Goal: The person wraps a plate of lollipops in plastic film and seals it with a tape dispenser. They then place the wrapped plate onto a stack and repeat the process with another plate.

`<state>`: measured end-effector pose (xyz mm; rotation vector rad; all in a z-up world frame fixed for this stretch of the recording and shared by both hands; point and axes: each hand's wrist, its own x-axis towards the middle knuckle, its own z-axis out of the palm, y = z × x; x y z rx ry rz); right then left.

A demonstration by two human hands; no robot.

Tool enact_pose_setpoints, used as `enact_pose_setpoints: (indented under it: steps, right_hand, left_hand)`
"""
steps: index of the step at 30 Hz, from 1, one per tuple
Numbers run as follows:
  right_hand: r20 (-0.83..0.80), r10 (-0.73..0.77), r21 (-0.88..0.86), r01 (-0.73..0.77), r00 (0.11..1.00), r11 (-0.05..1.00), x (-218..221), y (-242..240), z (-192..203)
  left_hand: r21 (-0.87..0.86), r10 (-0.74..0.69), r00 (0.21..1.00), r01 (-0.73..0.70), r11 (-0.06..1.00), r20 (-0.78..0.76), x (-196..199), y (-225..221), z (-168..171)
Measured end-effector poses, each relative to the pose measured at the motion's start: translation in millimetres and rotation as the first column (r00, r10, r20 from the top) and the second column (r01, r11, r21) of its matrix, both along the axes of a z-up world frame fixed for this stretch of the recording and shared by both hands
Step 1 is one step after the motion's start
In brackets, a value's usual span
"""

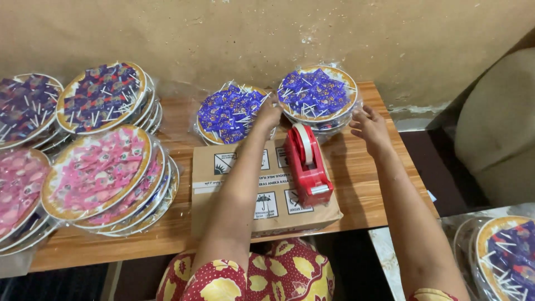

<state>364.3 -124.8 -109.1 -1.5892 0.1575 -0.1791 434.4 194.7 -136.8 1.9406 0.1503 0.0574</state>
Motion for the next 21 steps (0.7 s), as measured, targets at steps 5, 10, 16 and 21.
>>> enact_pose_setpoints:
  steps: [5, 10, 16, 21]
  right_hand:
    - [-0.012, -0.045, 0.062, 0.046, 0.999, 0.997, 38.7, 5.8, -24.8]
    - [-0.015, -0.108, 0.094, 0.109, 0.994, 0.99, 67.1, 2.0, -44.3]
    - [-0.052, -0.109, -0.001, 0.109, 0.993, 0.994, 61.4, 15.9, -30.1]
    - [-0.084, -0.178, -0.071, 0.172, 0.98, 0.982, 61.2, 28.7, -23.2]
  left_hand:
    - [-0.067, 0.02, 0.999, -0.023, 0.998, -0.049, -1.3, -14.3, 6.4]
    - [-0.004, -0.022, 0.999, 0.022, 1.0, -0.038, 10.3, -23.4, 6.5]
    - [-0.418, 0.061, 0.997, -0.078, 0.905, -0.054, -35.6, -32.7, 65.2]
    - [-0.589, -0.005, 0.989, -0.085, 0.804, -0.148, -34.5, -29.0, 66.8]
